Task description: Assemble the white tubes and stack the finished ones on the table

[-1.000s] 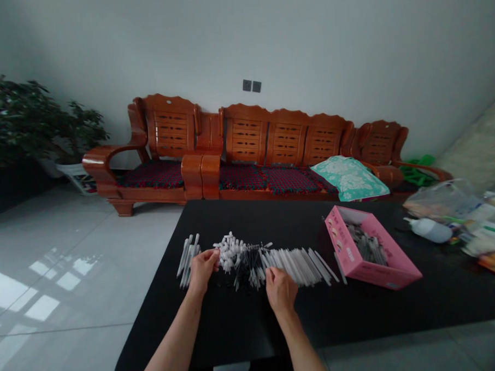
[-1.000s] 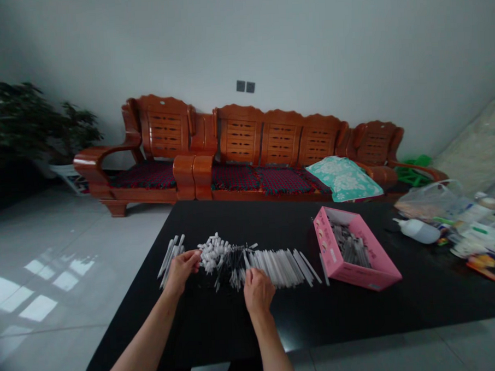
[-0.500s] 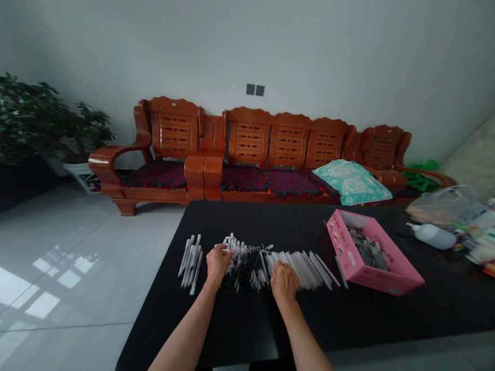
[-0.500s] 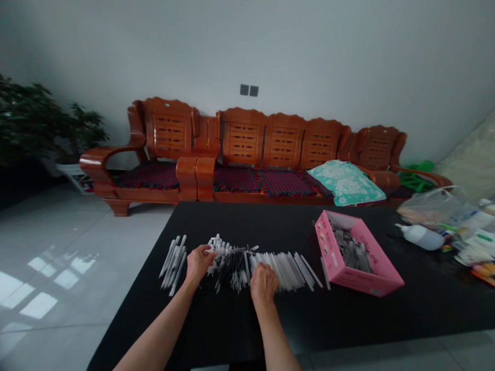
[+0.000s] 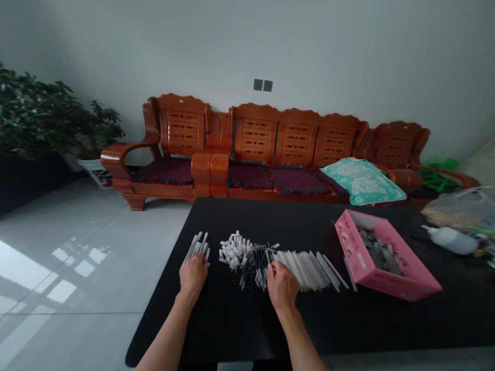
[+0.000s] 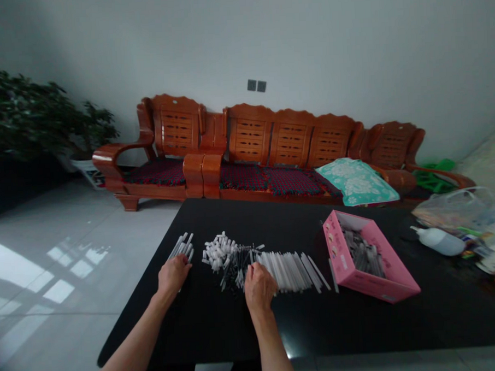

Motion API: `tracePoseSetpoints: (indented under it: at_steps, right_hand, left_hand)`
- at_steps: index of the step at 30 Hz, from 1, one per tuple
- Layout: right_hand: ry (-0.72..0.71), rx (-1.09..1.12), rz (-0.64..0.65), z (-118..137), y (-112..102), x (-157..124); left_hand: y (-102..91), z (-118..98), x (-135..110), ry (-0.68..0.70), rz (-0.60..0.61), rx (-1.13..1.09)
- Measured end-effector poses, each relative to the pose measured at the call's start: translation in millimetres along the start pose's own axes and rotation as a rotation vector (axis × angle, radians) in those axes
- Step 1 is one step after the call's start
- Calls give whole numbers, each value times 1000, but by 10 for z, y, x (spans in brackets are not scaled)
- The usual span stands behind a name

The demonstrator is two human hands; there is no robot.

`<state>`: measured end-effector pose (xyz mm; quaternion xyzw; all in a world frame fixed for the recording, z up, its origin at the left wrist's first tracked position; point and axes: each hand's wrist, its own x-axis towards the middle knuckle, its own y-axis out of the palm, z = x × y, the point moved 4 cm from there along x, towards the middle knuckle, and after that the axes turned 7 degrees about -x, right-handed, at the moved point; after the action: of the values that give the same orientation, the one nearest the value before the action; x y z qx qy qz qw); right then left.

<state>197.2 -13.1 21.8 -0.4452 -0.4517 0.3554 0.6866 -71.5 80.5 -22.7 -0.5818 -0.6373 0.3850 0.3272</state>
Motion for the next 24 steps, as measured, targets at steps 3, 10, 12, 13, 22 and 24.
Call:
tracePoseSetpoints:
  at_steps: [3,10,12,13,22,24]
  right_hand:
    - [-16,54,-16,87,-48,14]
    - [-50,372,14,159,-47,-6]
    - [-12,645,129,183,43,6]
    - [43,811,208,198,101,17]
    - [430,1622,433,297,226,176]
    - [470,1669,389,258,228,184]
  left_hand:
    - [49,-89,-24,63,21,23]
    - [-103,-298,-124,129,14,-173]
    - [-205,-431,-193,244,22,-316]
    - [-251,-515,-234,322,29,-378]
    - [-298,-1048,-406,772,12,-433]
    - [-288,-1015,-366,727,-122,-455]
